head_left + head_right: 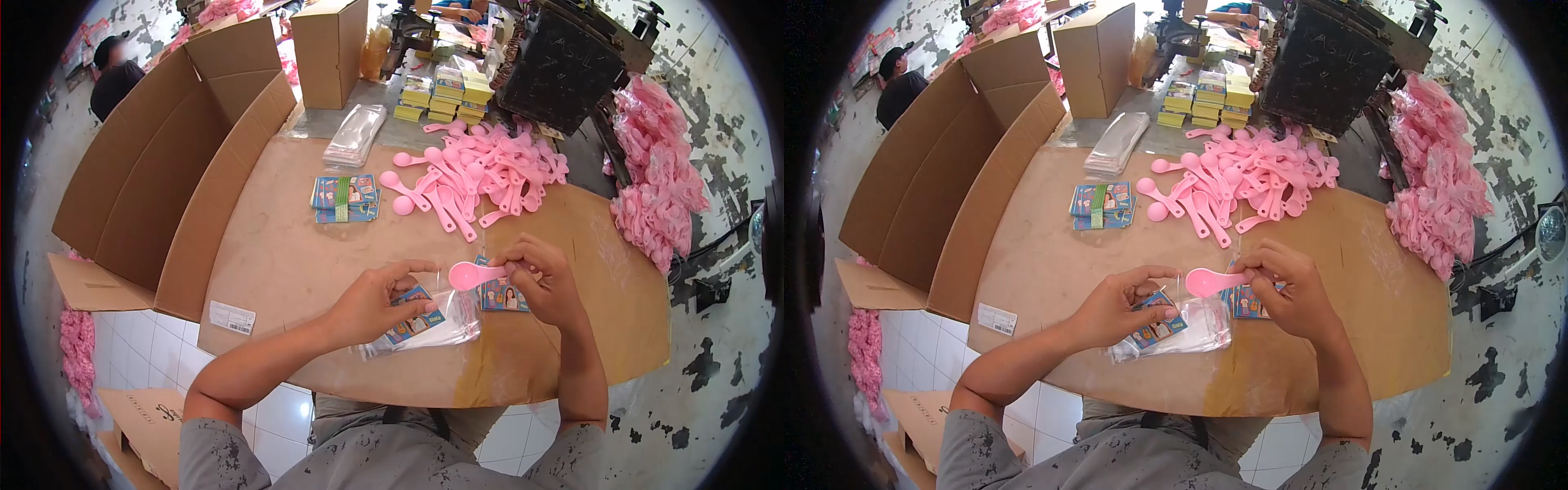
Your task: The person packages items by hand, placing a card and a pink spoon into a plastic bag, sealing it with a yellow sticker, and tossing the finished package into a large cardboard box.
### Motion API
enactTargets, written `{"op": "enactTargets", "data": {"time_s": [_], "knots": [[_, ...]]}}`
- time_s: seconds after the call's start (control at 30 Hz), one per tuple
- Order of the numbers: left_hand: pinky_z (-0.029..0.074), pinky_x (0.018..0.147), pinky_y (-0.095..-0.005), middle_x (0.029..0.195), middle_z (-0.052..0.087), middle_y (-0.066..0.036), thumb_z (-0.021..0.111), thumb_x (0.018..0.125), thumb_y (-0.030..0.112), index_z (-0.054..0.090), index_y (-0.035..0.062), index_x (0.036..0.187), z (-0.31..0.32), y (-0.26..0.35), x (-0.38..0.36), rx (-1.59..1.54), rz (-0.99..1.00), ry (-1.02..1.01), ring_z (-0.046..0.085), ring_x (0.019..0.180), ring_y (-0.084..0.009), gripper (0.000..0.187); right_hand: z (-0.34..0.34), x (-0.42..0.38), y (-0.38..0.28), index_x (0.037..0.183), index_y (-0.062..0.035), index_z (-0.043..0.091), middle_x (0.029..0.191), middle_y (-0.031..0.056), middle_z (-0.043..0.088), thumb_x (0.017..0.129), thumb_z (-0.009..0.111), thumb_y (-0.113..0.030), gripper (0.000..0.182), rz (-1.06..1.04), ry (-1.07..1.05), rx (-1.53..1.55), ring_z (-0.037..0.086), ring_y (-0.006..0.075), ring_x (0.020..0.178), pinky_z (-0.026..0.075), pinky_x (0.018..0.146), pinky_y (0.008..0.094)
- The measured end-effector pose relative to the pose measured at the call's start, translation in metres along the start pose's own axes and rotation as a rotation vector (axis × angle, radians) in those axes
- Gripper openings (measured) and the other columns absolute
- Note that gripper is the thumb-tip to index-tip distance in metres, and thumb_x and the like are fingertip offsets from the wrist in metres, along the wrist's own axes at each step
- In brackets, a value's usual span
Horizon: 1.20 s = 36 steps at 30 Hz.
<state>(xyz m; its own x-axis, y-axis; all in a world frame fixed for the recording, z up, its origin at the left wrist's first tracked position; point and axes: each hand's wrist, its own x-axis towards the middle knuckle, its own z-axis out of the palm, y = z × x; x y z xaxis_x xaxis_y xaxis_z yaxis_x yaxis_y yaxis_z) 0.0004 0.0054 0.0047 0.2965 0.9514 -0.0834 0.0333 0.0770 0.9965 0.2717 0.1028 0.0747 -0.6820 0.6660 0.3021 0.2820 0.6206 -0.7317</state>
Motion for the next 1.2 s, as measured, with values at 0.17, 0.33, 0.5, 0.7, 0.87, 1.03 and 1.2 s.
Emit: {"op": "enactTargets", "data": {"time_s": [0.17, 0.33, 0.5, 0.7, 0.87, 1.03, 1.2], "knots": [[0.057, 0.078, -0.0274, 0.104, 0.076, -0.008, 0.075, 0.098, 0.01, 0.062, 0.0007, 0.139, 0.004, -0.01, 0.002, 0.006, 0.096, 0.028, 0.069, 0.094, -0.0087, 0.044, 0.005, 0.0, -0.002, 0.1, 0.0018, 0.072, 0.09, 0.0101, 0.067, 0.086, 0.061, 0.005, 0.017, -0.007, -0.165, -0.01, 0.065, 0.0199, 0.079, 0.052, 0.068, 0.0314], [0.057, 0.079, -0.0288, 0.108, 0.076, -0.009, 0.073, 0.099, 0.009, 0.068, 0.002, 0.134, 0.002, 0.003, -0.001, 0.107, -0.051, -0.077, 0.068, 0.094, -0.0094, 0.036, 0.011, 0.005, -0.004, 0.097, 0.0011, 0.071, 0.088, 0.0087, 0.066, 0.086, 0.063, 0.003, 0.014, -0.006, -0.235, -0.02, 0.065, 0.0211, 0.081, 0.053, 0.07, 0.0319], [0.057, 0.079, -0.029, 0.11, 0.076, -0.009, 0.07, 0.101, 0.01, 0.068, 0.0035, 0.133, 0.001, 0.002, -0.001, 0.145, -0.015, -0.1, 0.067, 0.094, -0.0088, 0.033, 0.017, 0.009, -0.007, 0.107, 0.0011, 0.07, 0.102, 0.0123, 0.067, 0.088, 0.063, 0.002, 0.02, -0.021, -0.227, 0.009, 0.066, 0.0247, 0.09, 0.054, 0.079, 0.0346], [0.057, 0.086, -0.0282, 0.117, 0.073, -0.008, 0.068, 0.103, 0.012, 0.067, -0.0019, 0.131, 0.005, -0.012, 0.001, -0.074, 0.048, -0.117, 0.068, 0.099, -0.011, 0.031, 0.058, 0.009, -0.01, 0.146, -0.0001, 0.05, 0.148, 0.0172, 0.052, 0.097, 0.055, -0.013, 0.051, -0.113, -0.264, 0.269, 0.046, 0.0336, 0.142, 0.036, 0.117, 0.0422], [0.055, 0.094, -0.0274, 0.119, 0.072, -0.007, 0.068, 0.103, 0.012, 0.061, -0.0007, 0.134, 0.0, 0.005, -0.002, -0.262, -0.003, -0.245, 0.067, 0.107, -0.0107, 0.034, 0.062, 0.007, -0.012, 0.155, -0.0009, 0.041, 0.158, 0.0162, 0.046, 0.103, 0.05, -0.022, 0.057, 0.101, -0.412, 0.9, 0.035, 0.0318, 0.152, 0.026, 0.124, 0.0447], [0.053, 0.097, -0.0279, 0.122, 0.073, -0.008, 0.07, 0.103, 0.013, 0.058, 0.0006, 0.14, -0.004, 0.004, -0.001, -0.329, -0.012, -0.321, 0.066, 0.113, -0.0103, 0.041, 0.034, 0.005, 0.003, 0.141, -0.0033, 0.059, 0.145, 0.0147, 0.059, 0.1, 0.062, -0.006, 0.042, -0.062, -0.332, 0.405, 0.053, 0.0275, 0.138, 0.039, 0.116, 0.0422], [0.051, 0.1, -0.0289, 0.126, 0.072, -0.009, 0.069, 0.103, 0.012, 0.056, 0.0017, 0.141, -0.001, -0.005, -0.001, -0.309, 0.066, -0.397, 0.066, 0.115, -0.0118, 0.041, 0.04, 0.015, -0.018, 0.11, -0.0063, 0.074, 0.12, 0.0117, 0.071, 0.089, 0.077, 0.003, 0.023, -0.184, -0.354, 0.358, 0.065, 0.0268, 0.118, 0.05, 0.103, 0.041]]}}
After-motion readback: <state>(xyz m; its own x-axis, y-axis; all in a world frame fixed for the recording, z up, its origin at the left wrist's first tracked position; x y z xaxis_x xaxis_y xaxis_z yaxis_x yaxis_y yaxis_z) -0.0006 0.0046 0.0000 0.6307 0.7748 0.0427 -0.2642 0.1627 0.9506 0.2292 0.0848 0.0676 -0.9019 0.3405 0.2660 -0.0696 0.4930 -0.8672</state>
